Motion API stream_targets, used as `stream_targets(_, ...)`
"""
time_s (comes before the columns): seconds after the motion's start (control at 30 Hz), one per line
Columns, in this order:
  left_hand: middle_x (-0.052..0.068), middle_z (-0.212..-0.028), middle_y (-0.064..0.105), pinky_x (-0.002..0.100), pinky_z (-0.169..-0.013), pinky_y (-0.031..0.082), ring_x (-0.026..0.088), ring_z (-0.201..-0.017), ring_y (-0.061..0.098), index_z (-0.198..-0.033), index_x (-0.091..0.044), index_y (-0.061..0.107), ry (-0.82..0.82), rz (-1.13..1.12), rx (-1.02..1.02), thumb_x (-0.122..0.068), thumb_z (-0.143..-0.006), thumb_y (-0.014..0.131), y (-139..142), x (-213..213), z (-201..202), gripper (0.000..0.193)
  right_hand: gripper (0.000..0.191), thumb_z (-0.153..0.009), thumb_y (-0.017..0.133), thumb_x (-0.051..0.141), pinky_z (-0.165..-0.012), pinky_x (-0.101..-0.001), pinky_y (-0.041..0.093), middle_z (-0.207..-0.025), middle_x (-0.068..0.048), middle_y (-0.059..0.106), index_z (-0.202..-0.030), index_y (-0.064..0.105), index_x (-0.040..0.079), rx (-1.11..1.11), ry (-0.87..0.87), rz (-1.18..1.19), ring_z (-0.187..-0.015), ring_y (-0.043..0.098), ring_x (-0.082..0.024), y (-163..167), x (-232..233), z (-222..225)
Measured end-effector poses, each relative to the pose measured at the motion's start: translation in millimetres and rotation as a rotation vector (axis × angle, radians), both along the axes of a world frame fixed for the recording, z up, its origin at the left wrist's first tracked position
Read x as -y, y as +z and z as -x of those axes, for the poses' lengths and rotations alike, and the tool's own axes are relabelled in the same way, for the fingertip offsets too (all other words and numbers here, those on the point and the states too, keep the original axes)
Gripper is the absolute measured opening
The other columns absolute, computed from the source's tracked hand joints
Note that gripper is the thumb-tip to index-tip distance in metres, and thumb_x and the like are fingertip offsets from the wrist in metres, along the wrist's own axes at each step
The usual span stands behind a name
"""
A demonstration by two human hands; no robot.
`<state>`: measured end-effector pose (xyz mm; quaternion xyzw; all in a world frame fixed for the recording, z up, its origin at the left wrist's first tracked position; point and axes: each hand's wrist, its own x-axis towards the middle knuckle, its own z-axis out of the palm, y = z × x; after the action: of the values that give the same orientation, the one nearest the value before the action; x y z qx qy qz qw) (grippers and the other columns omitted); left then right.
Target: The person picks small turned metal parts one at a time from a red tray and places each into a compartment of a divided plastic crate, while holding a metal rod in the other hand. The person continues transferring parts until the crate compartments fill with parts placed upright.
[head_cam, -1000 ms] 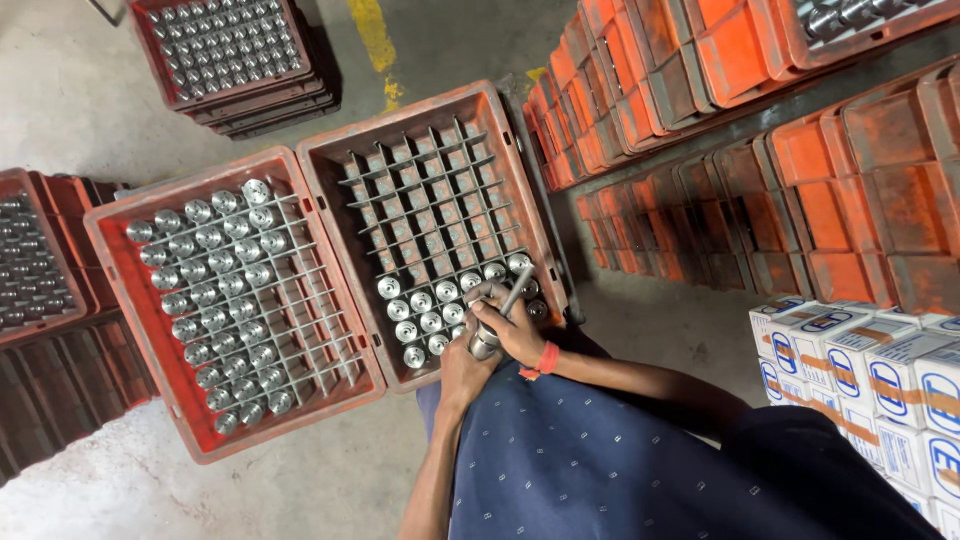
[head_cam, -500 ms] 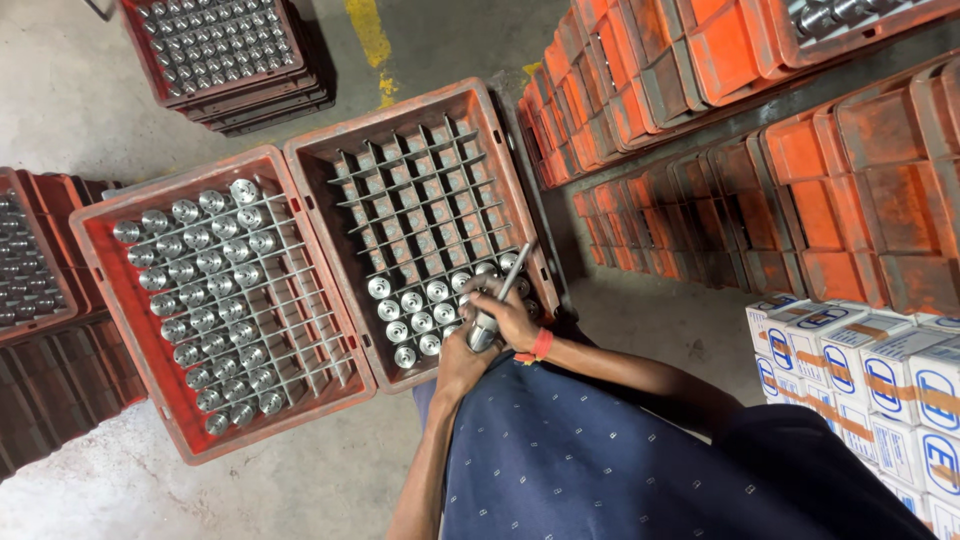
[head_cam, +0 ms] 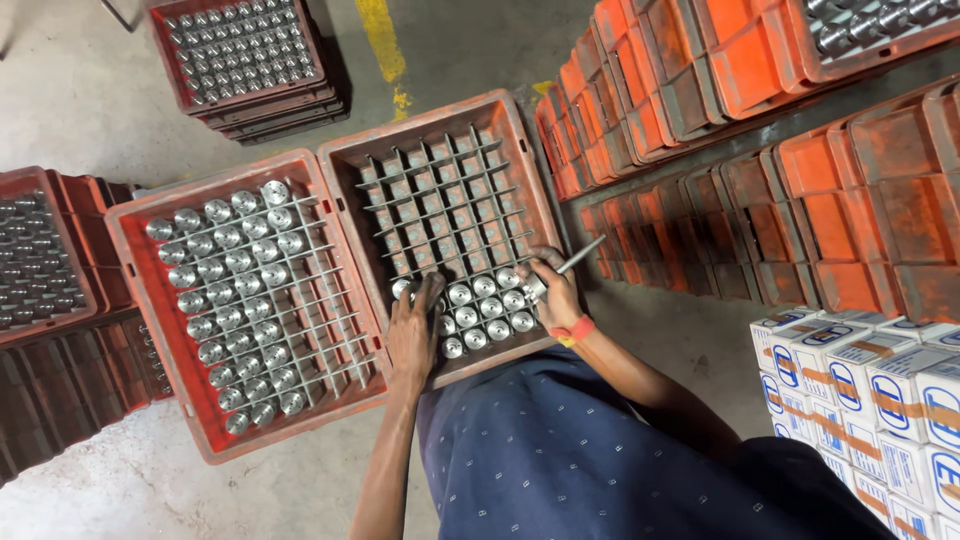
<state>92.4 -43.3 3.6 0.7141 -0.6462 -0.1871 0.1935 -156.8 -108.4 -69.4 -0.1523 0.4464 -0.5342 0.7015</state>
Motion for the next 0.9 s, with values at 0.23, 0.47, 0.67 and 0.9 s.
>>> stream_targets(0.23,0.018,-0.118,0.071,0.044,-0.091,0.055,0.036,-0.105,0.069,-0.118,-0.008,0.071,0.19,0.15,-0.375,-0.007,-0.096,0.069,0.2,1.1,-32.2,0.023,0.015,-0.097,0.057,0.0,-0.07,-0.0324,0.054,-0.089,-0.009,0.066,-0.111,0.063,0.0,-0.092,0.02,-0.136,-0.081,0.069,-0.022,6.6,-37.0,-10.2)
stream_targets(0.47,0.033,-0.138,0.055,0.06,-0.106,0.037,0.052,-0.124,0.048,-0.129,-0.005,0.073,0.489,0.271,0.324,-0.035,-0.09,0.081,4.4,26.3,-159.8,0.05,0.016,-0.097,0.057,0.0,-0.069,-0.0331,0.055,-0.084,-0.014,0.069,-0.111,0.065,-0.001,-0.11,0.079,-0.074,-0.082,0.071,-0.023,12.9,-56.5,-14.9)
stream_targets(0.67,0.022,-0.132,0.057,0.064,-0.102,0.037,0.041,-0.126,0.047,-0.123,-0.003,0.075,0.422,0.105,0.223,-0.042,-0.09,0.086,6.3,34.4,-177.1,0.053,0.015,-0.097,0.059,0.001,-0.08,-0.0343,0.061,-0.087,-0.012,0.069,-0.111,0.065,0.0,-0.185,0.111,-0.089,-0.084,0.071,-0.022,8.0,-62.9,-22.6)
stream_targets(0.9,0.013,-0.126,0.061,0.044,-0.108,0.048,0.028,-0.119,0.059,-0.116,-0.004,0.068,0.418,0.535,-0.341,-0.025,-0.088,0.09,35.6,-22.9,-179.3,0.041,0.015,-0.097,0.06,0.0,-0.072,-0.0302,0.057,-0.095,-0.01,0.069,-0.111,0.065,0.002,-0.194,0.104,-0.15,-0.084,0.072,-0.02,7.5,-74.8,-4.8)
